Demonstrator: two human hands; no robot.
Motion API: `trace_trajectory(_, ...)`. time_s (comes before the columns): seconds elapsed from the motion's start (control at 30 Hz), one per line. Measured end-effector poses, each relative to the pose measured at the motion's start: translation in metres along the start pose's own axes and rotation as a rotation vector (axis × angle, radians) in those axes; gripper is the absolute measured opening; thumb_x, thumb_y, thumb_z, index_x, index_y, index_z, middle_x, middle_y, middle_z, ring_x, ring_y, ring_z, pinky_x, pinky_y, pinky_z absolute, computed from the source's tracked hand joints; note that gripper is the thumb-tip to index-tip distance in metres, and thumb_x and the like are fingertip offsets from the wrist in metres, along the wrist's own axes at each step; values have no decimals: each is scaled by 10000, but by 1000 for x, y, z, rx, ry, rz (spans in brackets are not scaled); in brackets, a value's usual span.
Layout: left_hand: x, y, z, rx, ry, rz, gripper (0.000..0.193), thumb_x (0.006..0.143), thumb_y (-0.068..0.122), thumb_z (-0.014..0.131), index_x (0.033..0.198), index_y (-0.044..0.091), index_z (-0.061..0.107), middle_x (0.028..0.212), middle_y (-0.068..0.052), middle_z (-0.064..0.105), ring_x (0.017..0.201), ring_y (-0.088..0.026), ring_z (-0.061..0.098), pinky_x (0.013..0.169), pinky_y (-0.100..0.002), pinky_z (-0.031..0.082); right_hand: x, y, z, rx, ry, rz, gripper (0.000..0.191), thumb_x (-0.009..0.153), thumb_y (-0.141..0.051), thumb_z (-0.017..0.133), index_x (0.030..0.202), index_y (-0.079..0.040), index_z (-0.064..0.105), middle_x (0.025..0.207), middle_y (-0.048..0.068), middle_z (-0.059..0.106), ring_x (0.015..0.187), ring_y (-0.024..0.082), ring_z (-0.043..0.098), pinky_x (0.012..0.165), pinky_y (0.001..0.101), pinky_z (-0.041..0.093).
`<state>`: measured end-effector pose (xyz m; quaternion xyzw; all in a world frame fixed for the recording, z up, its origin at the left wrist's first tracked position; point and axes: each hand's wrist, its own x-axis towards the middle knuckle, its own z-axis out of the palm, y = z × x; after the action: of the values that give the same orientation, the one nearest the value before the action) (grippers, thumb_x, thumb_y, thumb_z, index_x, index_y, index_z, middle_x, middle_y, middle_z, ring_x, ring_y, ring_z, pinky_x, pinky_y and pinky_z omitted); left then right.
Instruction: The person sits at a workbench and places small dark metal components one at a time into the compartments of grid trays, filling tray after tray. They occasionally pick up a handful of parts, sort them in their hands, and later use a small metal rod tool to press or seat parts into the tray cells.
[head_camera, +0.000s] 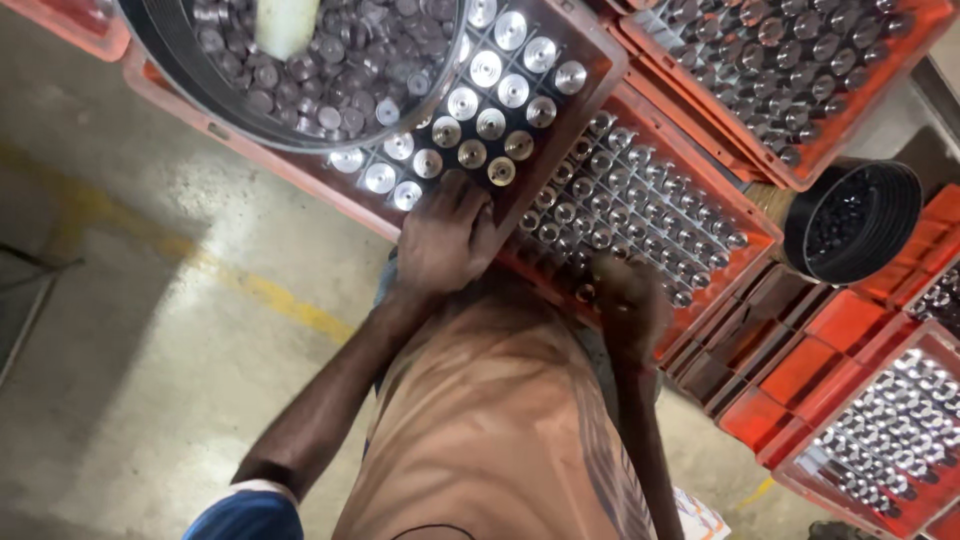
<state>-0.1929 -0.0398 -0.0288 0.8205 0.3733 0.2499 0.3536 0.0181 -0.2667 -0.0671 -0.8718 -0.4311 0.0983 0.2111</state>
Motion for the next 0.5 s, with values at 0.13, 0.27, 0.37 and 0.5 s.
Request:
trace_trajectory(0.13, -1, 1, 1, 17, -8, -28, 164, 863, 145, 678, 1003, 66, 645, 1076, -181, 602, 860, -412, 644, 717, -525, 538, -7, 1, -2, 258, 330, -67, 316, 912, -120, 826, 1134, -12, 628, 1106, 154, 677, 948, 331, 679, 811, 396, 567)
trace_trajectory(0.27, 1, 3, 2, 32, 6, 14, 226, 863, 161, 693, 1054, 45, 661, 1104, -201, 621, 892, -423, 652, 743, -535, 543, -13, 10, -10, 165, 230, -35, 285, 910, -68, 836, 1147, 0, 692, 1116, 146, 681, 962, 276, 689, 803, 386, 566)
trace_trajectory(0.37, 3, 4, 1, 31, -26, -44, 183, 868, 153, 702, 1018, 49, 682, 1057, -204, 638, 850, -413, 657, 743, -537, 546, -20, 23, -14, 124, 277, -31, 333, 884, -45, 862, 1164, -9, 685, 1093, 128, 682, 967, 266, 687, 810, 379, 563)
trace_trajectory(0.5, 3, 8, 2, 42, 12, -20, 189, 839, 154, 704, 995, 48, 693, 1038, -209, 637, 850, -411, 662, 739, -524, 554, -34, 44, -10, 197, 142, 123, 446, 842, -18, 838, 1241, 13, 640, 1145, 152, 676, 1040, 279, 671, 850, 372, 556)
